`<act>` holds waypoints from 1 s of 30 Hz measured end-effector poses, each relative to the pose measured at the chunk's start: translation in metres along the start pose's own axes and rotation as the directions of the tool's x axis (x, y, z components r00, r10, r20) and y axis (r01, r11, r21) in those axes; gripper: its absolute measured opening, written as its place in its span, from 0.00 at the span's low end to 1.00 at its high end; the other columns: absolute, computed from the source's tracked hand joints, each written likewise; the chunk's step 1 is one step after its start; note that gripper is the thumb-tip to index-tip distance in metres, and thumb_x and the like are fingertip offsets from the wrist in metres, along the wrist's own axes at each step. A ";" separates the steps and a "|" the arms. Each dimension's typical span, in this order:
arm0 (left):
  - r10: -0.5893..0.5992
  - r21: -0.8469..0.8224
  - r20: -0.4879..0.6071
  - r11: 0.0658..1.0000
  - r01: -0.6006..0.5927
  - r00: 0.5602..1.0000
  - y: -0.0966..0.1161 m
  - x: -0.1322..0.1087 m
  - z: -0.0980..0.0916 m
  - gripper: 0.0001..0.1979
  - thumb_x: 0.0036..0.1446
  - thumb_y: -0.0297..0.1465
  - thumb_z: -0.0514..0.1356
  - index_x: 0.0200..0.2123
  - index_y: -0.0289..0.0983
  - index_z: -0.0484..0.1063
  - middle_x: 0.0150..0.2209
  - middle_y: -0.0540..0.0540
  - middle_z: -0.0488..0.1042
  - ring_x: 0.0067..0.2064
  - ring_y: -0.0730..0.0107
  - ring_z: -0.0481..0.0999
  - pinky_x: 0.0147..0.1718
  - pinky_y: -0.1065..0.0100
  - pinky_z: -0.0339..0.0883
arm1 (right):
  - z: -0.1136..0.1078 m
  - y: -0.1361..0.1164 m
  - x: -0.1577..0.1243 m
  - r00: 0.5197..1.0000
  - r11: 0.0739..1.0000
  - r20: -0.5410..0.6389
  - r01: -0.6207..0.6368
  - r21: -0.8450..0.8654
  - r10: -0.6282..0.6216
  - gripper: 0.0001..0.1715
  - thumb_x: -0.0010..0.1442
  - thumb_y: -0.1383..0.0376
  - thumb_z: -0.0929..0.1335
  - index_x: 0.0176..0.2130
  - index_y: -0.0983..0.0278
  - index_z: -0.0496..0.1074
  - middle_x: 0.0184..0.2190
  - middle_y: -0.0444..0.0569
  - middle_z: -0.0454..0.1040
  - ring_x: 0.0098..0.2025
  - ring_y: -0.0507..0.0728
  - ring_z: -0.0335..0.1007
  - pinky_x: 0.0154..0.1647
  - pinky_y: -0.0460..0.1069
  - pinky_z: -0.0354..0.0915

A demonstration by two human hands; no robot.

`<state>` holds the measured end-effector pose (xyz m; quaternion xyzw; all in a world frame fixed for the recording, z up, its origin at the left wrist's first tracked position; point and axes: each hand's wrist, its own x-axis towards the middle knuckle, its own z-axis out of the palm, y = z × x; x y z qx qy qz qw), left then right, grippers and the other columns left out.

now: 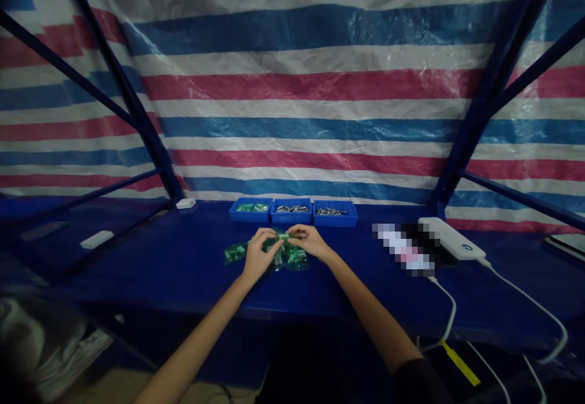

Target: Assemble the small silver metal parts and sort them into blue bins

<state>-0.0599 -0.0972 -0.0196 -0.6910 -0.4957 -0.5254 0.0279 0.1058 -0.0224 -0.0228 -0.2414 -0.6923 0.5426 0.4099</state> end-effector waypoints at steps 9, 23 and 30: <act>0.014 0.159 0.058 0.987 -0.024 0.998 0.002 -0.001 -0.004 0.06 0.51 0.26 0.58 0.33 0.41 0.70 0.51 0.45 0.66 0.53 0.59 0.64 0.48 0.58 0.57 | -0.003 -0.003 -0.001 0.974 0.962 -0.074 0.196 -0.188 -0.213 0.05 0.47 0.62 0.70 0.25 0.62 0.75 0.47 0.52 0.70 0.49 0.59 0.66 0.40 0.51 0.65; -0.119 0.030 -0.184 0.991 0.127 0.976 0.000 0.005 -0.013 0.08 0.56 0.36 0.55 0.36 0.40 0.68 0.36 0.47 0.74 0.41 0.66 0.72 0.42 0.64 0.63 | 0.002 -0.002 0.002 0.990 0.995 -0.127 0.050 -0.081 -0.060 0.19 0.47 0.58 0.70 0.39 0.64 0.73 0.40 0.51 0.74 0.39 0.56 0.71 0.43 0.53 0.65; -0.148 0.108 -0.095 0.982 0.158 0.984 -0.066 0.080 -0.048 0.11 0.52 0.39 0.58 0.33 0.38 0.71 0.32 0.47 0.75 0.36 0.66 0.73 0.39 0.66 0.64 | -0.001 -0.006 0.002 0.994 0.994 -0.065 0.086 -0.061 -0.090 0.17 0.48 0.60 0.69 0.39 0.63 0.73 0.36 0.50 0.75 0.38 0.56 0.71 0.42 0.52 0.65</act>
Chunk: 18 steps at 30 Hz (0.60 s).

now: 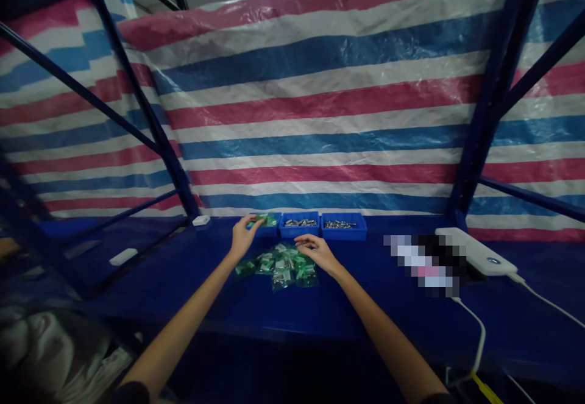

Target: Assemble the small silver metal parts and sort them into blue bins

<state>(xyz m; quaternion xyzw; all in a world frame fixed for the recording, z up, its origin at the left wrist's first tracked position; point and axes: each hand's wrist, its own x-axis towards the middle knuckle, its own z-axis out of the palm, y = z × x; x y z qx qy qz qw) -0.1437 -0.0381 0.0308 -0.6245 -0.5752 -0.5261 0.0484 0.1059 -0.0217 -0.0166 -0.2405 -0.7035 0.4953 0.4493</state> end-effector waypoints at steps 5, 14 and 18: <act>-0.015 0.390 0.245 0.917 -0.085 0.969 -0.047 0.056 -0.018 0.10 0.57 0.34 0.53 0.37 0.39 0.72 0.36 0.46 0.74 0.39 0.66 0.70 0.43 0.65 0.60 | 0.000 -0.006 0.002 1.000 1.000 0.006 0.007 0.002 -0.007 0.15 0.48 0.61 0.69 0.38 0.63 0.73 0.34 0.50 0.75 0.37 0.56 0.70 0.40 0.52 0.65; -0.103 0.628 0.376 0.759 -0.171 0.921 -0.071 0.061 -0.014 0.12 0.60 0.33 0.49 0.35 0.39 0.71 0.40 0.42 0.67 0.45 0.57 0.62 0.44 0.60 0.53 | -0.006 -0.010 0.005 1.000 1.000 0.016 -0.003 0.031 0.003 0.17 0.48 0.61 0.69 0.40 0.63 0.72 0.37 0.50 0.74 0.32 0.53 0.69 0.37 0.49 0.64; -0.020 0.669 0.348 0.706 -0.234 0.937 -0.069 0.062 -0.009 0.14 0.61 0.32 0.45 0.38 0.39 0.70 0.42 0.41 0.65 0.45 0.57 0.60 0.44 0.60 0.52 | -0.011 -0.013 0.006 1.000 0.999 -0.021 -0.007 0.050 0.008 0.17 0.47 0.61 0.69 0.39 0.63 0.72 0.36 0.50 0.74 0.33 0.54 0.69 0.36 0.49 0.64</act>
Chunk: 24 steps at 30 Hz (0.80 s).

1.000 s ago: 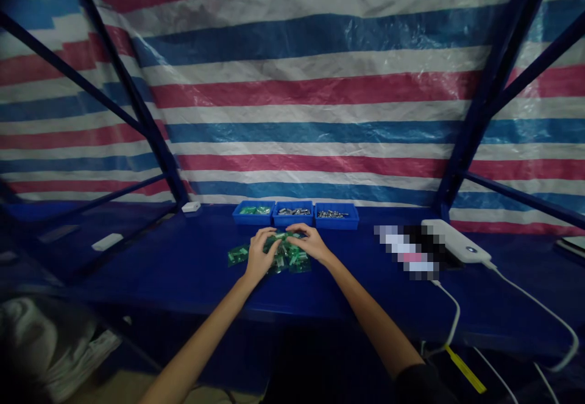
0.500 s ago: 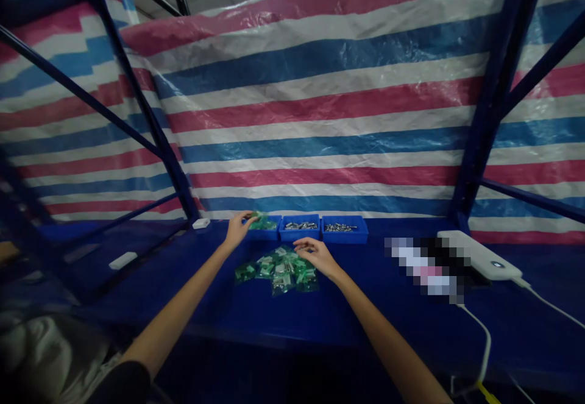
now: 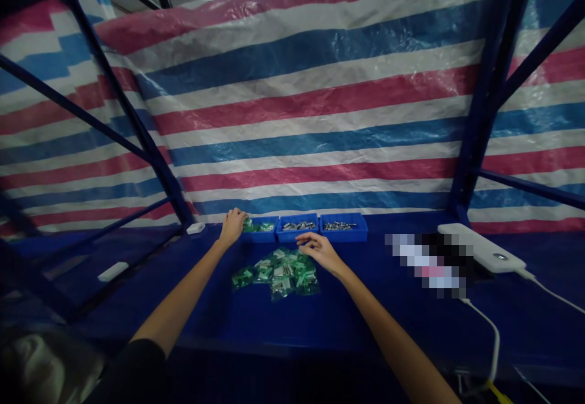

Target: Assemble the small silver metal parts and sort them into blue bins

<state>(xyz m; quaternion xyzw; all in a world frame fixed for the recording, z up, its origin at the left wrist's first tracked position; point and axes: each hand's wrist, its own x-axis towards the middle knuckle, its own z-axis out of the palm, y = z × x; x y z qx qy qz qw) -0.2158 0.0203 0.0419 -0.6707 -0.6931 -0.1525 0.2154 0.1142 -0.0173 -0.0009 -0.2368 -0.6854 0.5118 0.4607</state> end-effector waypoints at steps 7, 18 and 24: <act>0.030 0.009 0.072 0.999 -0.030 0.997 0.003 0.000 0.004 0.12 0.60 0.30 0.48 0.37 0.39 0.71 0.43 0.40 0.65 0.47 0.56 0.60 0.44 0.60 0.51 | -0.004 -0.002 0.000 0.999 0.999 -0.034 -0.034 0.014 0.035 0.19 0.48 0.57 0.69 0.40 0.63 0.72 0.35 0.49 0.74 0.32 0.54 0.69 0.32 0.48 0.64; 0.046 -0.136 -0.042 0.989 -0.051 0.998 0.033 -0.024 -0.015 0.17 0.58 0.33 0.51 0.51 0.39 0.63 0.50 0.39 0.63 0.51 0.55 0.61 0.47 0.59 0.53 | -0.007 0.024 -0.003 0.994 0.882 -0.112 -0.050 -0.468 -0.002 0.17 0.49 0.55 0.68 0.37 0.61 0.74 0.36 0.49 0.74 0.33 0.55 0.68 0.37 0.51 0.64; 0.491 -0.382 -0.017 0.802 -0.460 0.871 0.102 -0.092 -0.044 0.14 0.61 0.37 0.47 0.47 0.44 0.66 0.47 0.45 0.67 0.49 0.63 0.65 0.47 0.62 0.57 | -0.006 0.024 -0.011 0.981 0.651 -0.191 -0.152 -0.743 0.011 0.21 0.49 0.47 0.67 0.34 0.59 0.76 0.37 0.52 0.74 0.38 0.60 0.69 0.39 0.53 0.61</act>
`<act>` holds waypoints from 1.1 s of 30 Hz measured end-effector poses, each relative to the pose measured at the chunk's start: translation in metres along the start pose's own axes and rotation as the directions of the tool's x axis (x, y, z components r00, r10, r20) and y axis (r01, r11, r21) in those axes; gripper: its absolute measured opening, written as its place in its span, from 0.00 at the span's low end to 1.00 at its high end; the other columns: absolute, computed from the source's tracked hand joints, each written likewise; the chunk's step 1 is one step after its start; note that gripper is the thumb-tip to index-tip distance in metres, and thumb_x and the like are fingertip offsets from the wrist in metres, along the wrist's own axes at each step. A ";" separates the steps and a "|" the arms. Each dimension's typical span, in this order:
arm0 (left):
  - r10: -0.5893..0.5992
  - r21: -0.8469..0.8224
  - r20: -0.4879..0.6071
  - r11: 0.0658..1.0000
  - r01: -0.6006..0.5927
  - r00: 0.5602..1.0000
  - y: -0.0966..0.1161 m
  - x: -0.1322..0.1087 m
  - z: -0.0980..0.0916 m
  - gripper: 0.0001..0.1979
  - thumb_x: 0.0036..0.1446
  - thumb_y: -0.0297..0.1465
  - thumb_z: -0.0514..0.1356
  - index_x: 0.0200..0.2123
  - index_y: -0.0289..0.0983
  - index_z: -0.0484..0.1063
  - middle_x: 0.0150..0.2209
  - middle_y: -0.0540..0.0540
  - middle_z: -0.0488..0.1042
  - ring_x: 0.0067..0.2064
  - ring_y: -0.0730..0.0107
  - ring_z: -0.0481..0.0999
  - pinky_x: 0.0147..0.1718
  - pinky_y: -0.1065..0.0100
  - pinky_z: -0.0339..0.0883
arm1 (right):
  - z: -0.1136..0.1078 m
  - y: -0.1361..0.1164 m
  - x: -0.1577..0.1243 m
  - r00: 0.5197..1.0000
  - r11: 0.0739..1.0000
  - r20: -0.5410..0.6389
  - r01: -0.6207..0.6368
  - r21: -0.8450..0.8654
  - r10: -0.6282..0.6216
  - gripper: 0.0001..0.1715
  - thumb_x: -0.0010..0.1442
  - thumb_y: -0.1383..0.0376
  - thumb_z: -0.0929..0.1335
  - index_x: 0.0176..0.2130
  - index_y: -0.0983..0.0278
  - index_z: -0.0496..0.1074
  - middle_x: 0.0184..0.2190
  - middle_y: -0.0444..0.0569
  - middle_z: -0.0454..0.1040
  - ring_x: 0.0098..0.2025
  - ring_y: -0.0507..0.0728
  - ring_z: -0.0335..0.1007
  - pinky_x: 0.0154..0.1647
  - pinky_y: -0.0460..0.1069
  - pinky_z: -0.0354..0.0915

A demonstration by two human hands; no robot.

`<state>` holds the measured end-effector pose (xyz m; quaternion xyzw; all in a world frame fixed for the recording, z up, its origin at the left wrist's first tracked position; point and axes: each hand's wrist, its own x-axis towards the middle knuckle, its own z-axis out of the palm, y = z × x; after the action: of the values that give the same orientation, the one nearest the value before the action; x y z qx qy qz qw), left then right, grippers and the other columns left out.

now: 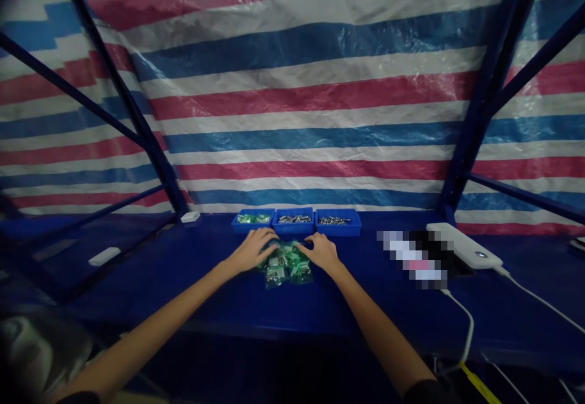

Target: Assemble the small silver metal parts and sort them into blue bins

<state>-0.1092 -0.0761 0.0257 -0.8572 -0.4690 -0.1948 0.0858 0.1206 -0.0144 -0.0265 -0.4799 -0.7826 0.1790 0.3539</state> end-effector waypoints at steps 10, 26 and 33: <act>-0.054 -0.094 0.037 0.994 0.058 0.998 0.066 -0.016 0.046 0.20 0.59 0.44 0.48 0.50 0.41 0.62 0.50 0.42 0.64 0.51 0.56 0.63 0.48 0.53 0.58 | -0.020 -0.004 -0.003 0.979 0.989 0.144 -0.139 -0.056 0.146 0.19 0.48 0.47 0.67 0.32 0.58 0.75 0.29 0.43 0.77 0.35 0.55 0.72 0.30 0.46 0.59; -0.323 -0.384 -0.304 0.902 0.195 0.896 0.058 -0.022 0.050 0.06 0.58 0.35 0.53 0.37 0.40 0.64 0.36 0.47 0.72 0.40 0.66 0.70 0.43 0.63 0.61 | -0.004 -0.012 -0.001 0.972 0.835 0.211 -0.026 0.550 -0.108 0.25 0.54 0.48 0.63 0.36 0.65 0.75 0.31 0.49 0.75 0.24 0.50 0.62 0.21 0.44 0.55; -0.516 -0.537 -0.373 0.798 0.274 0.771 0.050 -0.020 0.049 0.08 0.55 0.36 0.57 0.36 0.40 0.65 0.31 0.49 0.73 0.37 0.66 0.73 0.40 0.64 0.63 | -0.005 -0.013 -0.003 0.933 0.691 0.331 -0.149 0.708 -0.138 0.23 0.48 0.51 0.69 0.38 0.66 0.75 0.19 0.43 0.67 0.20 0.48 0.58 0.19 0.43 0.54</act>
<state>-0.0644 -0.1027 -0.0253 -0.6495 -0.5455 -0.5281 -0.0414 0.1170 -0.0233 -0.0161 -0.2628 -0.6979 0.5577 0.3644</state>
